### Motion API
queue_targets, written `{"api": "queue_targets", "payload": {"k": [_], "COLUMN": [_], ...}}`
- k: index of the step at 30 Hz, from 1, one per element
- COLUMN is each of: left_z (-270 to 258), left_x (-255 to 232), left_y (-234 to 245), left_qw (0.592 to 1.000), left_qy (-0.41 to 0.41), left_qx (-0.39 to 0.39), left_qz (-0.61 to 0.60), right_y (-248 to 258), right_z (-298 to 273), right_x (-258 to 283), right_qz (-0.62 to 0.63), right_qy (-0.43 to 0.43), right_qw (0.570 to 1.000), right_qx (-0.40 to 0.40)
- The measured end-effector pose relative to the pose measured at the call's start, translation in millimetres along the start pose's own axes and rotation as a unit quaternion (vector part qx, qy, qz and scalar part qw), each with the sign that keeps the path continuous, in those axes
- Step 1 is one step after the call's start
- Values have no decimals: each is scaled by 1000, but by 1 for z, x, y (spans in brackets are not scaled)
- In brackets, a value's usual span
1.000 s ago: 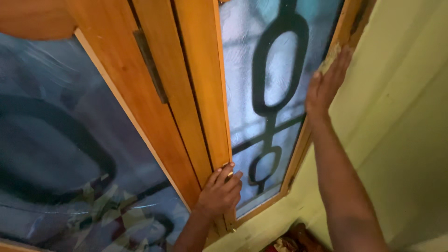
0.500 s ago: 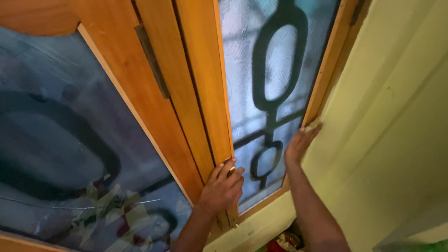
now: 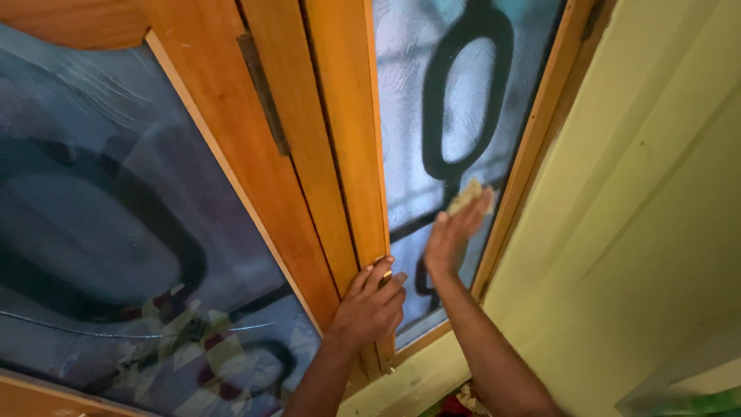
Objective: The person wipes the wooden frame and decorative glass panes of a window using a cloth.
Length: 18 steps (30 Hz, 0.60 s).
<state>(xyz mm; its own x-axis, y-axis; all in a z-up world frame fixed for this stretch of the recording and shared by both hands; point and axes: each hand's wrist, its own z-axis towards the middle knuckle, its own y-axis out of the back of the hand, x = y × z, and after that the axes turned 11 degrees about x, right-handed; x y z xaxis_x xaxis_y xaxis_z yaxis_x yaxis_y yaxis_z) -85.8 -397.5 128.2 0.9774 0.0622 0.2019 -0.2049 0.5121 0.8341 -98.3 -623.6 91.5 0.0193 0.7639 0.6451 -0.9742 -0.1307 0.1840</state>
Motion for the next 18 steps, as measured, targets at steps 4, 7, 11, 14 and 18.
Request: {"api": "queue_targets", "payload": {"k": [4,7,11,14,18], "left_z": [-1,0,0,0,1], "left_x": [0,1,1,-1,-2], "left_y": [-6,-11,-7,-2,2], "left_qw": [1000,999,1000,1000,999], "left_qy": [3,2,-1,4,8], "left_qx": [-12,-27,-24,-14,-11], "left_qz": [16,22,15,28,31], "right_y": [13,11,19,43,65], "right_z": [32,73,137,166,152], "right_x": [47,52,29,6,-15], "right_qz": [-45,-92,-166,-199,-228], "right_qy": [169,224,195,129,119], "right_qw": [984,970,966,970,966], "right_qx": [32,34,-39,-59,-37]}}
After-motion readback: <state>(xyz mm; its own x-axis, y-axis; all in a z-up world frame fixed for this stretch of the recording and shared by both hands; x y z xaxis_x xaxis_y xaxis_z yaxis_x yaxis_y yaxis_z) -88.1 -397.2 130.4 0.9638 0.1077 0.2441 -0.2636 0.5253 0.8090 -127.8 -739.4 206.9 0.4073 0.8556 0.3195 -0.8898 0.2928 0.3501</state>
